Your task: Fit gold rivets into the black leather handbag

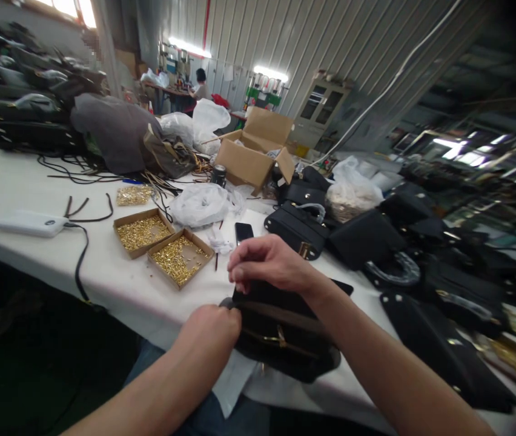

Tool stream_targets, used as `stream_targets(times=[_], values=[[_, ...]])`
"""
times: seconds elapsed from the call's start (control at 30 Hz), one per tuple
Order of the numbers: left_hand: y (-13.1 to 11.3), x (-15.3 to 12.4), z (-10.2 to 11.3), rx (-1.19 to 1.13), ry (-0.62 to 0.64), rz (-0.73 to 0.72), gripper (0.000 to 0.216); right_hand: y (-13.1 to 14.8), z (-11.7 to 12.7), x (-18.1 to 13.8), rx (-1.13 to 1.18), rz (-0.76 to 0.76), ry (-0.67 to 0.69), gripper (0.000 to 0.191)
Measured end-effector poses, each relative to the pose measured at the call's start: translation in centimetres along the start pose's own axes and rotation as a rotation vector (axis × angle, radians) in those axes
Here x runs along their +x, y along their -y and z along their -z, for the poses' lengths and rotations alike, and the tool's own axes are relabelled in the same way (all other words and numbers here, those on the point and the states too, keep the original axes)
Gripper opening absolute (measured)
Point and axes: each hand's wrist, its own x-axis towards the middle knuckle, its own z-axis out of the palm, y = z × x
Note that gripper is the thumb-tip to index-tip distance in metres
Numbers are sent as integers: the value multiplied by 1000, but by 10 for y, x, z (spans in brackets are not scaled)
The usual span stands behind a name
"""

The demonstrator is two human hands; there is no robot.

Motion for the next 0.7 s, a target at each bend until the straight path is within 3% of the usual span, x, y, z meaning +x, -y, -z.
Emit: stream_targets(times=[0.07,0.17,0.27,0.47,0.6,0.7], values=[[4,-1,2,35,68,56,41,1,5,-35,-10,-160,33,24],[9,-8,-5,31,100,55,46,-14,3,-65,-179,-272,-132,12],[13,-22,-24,21,6,-15,48,-28,-7,-76,-401,-218,-223,19],[22,-37,-49,42,-298,-206,51,-30,-31,-89,-847,-40,-136,33],[20,-27,-45,42,-283,-159,41,-42,-45,-93,-1022,-133,-172,28],[17,-19,-42,28,-264,-104,32,-56,-53,-93,-854,-88,-319,32]])
